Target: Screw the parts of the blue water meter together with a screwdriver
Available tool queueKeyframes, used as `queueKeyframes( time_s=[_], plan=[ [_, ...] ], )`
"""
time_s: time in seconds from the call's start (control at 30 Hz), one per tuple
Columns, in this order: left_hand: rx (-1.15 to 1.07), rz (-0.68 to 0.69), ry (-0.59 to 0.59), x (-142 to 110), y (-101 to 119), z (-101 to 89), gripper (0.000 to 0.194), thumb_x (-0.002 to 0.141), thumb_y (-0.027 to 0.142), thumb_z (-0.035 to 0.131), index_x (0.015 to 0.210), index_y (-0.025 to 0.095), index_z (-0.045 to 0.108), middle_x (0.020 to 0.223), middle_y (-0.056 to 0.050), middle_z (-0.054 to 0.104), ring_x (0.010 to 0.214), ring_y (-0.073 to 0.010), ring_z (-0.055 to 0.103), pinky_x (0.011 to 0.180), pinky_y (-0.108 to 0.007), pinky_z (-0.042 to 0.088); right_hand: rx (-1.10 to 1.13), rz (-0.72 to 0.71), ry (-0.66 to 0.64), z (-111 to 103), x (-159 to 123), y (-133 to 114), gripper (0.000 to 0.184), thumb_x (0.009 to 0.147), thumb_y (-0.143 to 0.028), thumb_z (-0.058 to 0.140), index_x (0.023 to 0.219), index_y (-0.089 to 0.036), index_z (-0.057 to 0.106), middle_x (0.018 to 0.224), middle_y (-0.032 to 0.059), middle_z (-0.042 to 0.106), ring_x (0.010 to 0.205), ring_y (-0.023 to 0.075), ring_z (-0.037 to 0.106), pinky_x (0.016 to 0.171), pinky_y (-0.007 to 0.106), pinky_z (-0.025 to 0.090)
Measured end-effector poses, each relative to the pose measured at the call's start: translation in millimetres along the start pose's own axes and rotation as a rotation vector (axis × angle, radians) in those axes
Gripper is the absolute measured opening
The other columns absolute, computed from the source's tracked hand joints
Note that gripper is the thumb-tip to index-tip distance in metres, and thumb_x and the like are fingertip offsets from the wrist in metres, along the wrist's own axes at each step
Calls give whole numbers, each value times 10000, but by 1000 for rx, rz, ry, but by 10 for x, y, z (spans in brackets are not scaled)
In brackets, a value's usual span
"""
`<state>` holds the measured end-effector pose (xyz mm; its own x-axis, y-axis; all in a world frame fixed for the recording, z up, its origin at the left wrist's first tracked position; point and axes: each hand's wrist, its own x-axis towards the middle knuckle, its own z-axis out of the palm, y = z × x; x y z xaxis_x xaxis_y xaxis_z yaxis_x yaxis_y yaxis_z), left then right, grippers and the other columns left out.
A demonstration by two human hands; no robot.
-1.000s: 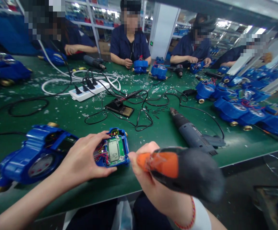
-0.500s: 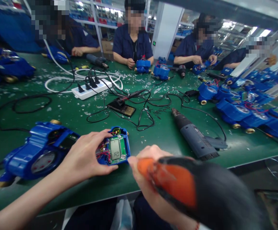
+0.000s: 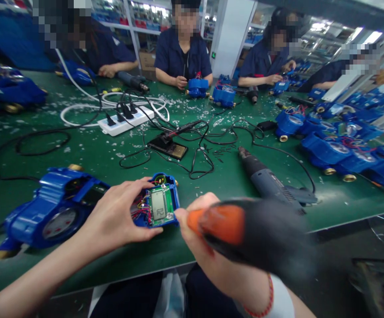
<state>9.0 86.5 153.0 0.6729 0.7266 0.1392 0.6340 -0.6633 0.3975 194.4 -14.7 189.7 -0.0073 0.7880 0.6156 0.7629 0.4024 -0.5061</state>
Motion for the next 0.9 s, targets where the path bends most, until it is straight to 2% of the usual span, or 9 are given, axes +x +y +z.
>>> queueKeyframes(
  time_s=[0.1, 0.17, 0.23, 0.3, 0.4, 0.57, 0.7, 0.77, 0.9],
  plan=[
    [-3, 3, 7, -10, -24, 4, 766, 546, 484, 767, 1183, 134, 524, 1296, -187, 573, 1087, -346, 575, 910, -522, 458, -9, -17, 9, -35, -5, -49, 195, 911, -156, 539, 730, -193, 474, 653, -31, 487, 556, 97, 513, 553, 230, 432],
    [-19, -4, 19, -7, -46, 7, 753, 550, 494, 763, 1175, 151, 520, 1293, -174, 576, 1092, -338, 574, 920, -521, 455, 78, 24, 141, -86, -5, -68, 148, 893, -103, 543, 782, -190, 499, 696, -32, 506, 599, 95, 546, 617, 233, 466],
    [-33, -30, 23, 5, -65, 8, 756, 553, 503, 758, 1179, 157, 510, 1280, -167, 582, 1106, -334, 569, 931, -520, 454, 12, 66, 256, -119, -5, -11, 140, 891, -121, 552, 775, -189, 512, 691, -33, 517, 596, 100, 548, 630, 242, 458],
    [-36, -56, 15, 20, -79, 6, 754, 561, 494, 751, 1188, 157, 503, 1279, -165, 581, 1134, -336, 557, 952, -526, 445, -215, 219, 143, -86, -25, 162, 190, 920, -229, 533, 737, -191, 501, 627, -34, 513, 536, 111, 514, 558, 247, 403],
    [-26, -90, -1, 34, -87, 2, 748, 575, 476, 740, 1204, 156, 494, 1286, -165, 575, 1157, -335, 546, 968, -527, 437, -403, 527, -269, 118, -125, 577, 181, 926, -271, 532, 767, -188, 511, 607, -20, 553, 520, 137, 522, 502, 250, 330],
    [-17, -94, 2, 1, -94, 20, 730, 574, 437, 747, 1206, 173, 496, 1320, -151, 557, 1165, -324, 543, 986, -529, 424, -429, 639, -359, 524, -314, 1035, 156, 868, -201, 618, 728, -168, 555, 637, 58, 610, 593, 236, 604, 523, 280, 313],
    [0, -122, 4, -32, -122, 62, 726, 566, 400, 749, 1210, 173, 501, 1360, -147, 531, 1190, -327, 527, 1006, -528, 410, -340, 616, -254, 577, -306, 939, 72, 892, -192, 564, 832, -153, 570, 854, 128, 624, 865, 320, 598, 704, 379, 416],
    [7, -141, 3, -30, -133, 69, 749, 578, 403, 740, 1242, 170, 483, 1373, -145, 519, 1213, -321, 511, 1031, -519, 391, -226, 597, -193, 558, -303, 829, 70, 908, -185, 509, 874, -156, 562, 951, 130, 606, 963, 310, 560, 815, 419, 419],
    [14, -209, -74, 5, -81, 28, 797, 588, 427, 731, 1284, 154, 454, 1394, -160, 490, 1258, -317, 473, 1064, -493, 359, 95, 621, -144, 666, -453, 596, 140, 912, -212, 394, 957, -177, 522, 869, 58, 608, 780, 179, 596, 744, 315, 496]
  ],
)
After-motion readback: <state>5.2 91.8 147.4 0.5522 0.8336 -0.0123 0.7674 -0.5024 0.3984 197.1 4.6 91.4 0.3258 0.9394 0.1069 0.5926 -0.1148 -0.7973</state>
